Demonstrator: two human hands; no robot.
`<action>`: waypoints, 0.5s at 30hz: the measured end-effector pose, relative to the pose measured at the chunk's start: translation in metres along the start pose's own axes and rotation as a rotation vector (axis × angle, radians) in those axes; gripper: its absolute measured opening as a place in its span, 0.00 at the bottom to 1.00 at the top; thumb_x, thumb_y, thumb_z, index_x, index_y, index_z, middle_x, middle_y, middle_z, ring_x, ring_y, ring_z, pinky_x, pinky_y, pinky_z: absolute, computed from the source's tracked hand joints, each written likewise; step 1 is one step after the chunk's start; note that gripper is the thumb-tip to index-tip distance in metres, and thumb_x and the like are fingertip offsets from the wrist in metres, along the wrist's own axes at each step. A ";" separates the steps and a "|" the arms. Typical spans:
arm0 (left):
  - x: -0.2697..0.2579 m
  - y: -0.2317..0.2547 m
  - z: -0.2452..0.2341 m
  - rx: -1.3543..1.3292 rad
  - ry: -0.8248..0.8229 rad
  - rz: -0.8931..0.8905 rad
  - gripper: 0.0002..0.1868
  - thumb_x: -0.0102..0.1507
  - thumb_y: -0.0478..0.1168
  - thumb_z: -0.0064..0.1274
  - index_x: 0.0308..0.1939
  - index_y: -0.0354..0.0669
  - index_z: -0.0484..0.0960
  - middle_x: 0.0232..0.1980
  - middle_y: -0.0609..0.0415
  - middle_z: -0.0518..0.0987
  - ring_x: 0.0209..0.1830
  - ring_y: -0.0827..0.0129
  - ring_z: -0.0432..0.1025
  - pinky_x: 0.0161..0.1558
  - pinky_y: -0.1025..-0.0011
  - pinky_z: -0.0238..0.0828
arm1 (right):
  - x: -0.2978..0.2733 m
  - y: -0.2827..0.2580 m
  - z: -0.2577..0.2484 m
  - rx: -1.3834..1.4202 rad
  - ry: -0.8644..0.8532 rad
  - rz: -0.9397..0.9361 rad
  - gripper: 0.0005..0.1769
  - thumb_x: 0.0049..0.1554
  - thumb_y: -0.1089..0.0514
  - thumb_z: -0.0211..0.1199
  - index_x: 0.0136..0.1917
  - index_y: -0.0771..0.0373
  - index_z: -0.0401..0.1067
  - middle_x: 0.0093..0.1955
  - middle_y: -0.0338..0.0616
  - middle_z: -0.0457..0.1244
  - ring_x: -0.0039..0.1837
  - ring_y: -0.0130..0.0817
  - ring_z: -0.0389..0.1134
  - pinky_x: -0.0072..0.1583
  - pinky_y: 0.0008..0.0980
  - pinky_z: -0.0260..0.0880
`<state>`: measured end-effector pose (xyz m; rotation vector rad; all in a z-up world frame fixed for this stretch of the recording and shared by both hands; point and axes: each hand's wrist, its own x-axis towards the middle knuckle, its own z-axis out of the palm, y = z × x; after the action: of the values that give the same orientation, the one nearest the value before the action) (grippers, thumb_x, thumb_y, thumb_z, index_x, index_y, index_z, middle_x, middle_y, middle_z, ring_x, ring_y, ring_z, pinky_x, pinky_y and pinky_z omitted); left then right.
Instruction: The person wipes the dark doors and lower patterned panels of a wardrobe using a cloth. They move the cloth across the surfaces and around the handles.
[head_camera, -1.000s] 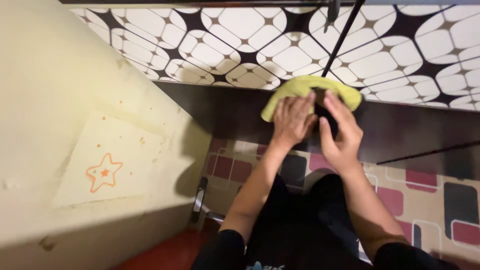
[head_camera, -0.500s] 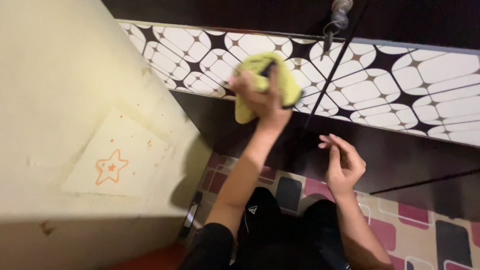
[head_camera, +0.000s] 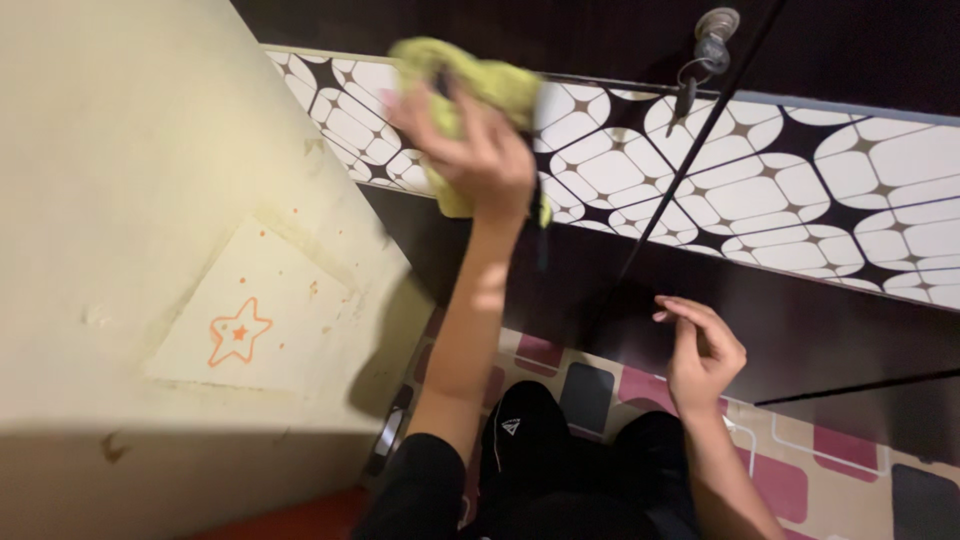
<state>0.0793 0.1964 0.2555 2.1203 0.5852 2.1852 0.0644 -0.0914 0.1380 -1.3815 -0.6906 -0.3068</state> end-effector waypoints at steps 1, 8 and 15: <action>0.009 0.000 0.001 -0.011 0.035 -0.054 0.26 0.72 0.33 0.45 0.76 0.37 0.66 0.78 0.41 0.53 0.84 0.40 0.41 0.83 0.43 0.41 | -0.001 0.002 -0.001 0.000 -0.005 0.003 0.09 0.66 0.76 0.53 0.53 0.75 0.75 0.55 0.57 0.69 0.51 0.35 0.72 0.56 0.29 0.73; -0.010 0.050 0.028 0.025 -0.043 0.121 0.24 0.70 0.35 0.57 0.70 0.40 0.72 0.80 0.52 0.55 0.84 0.46 0.44 0.85 0.37 0.39 | -0.004 0.012 -0.013 0.006 -0.018 0.018 0.11 0.65 0.77 0.52 0.51 0.75 0.76 0.55 0.57 0.69 0.52 0.36 0.72 0.56 0.30 0.74; -0.049 0.099 0.055 -0.082 0.049 0.447 0.05 0.71 0.43 0.59 0.48 0.52 0.88 0.75 0.58 0.58 0.78 0.49 0.50 0.81 0.54 0.37 | -0.005 0.014 -0.017 -0.020 0.001 0.040 0.11 0.64 0.78 0.51 0.50 0.76 0.75 0.54 0.57 0.69 0.52 0.36 0.72 0.57 0.30 0.74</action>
<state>0.1589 0.1035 0.2374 2.3381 0.0151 2.4240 0.0725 -0.1058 0.1233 -1.4127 -0.6597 -0.2838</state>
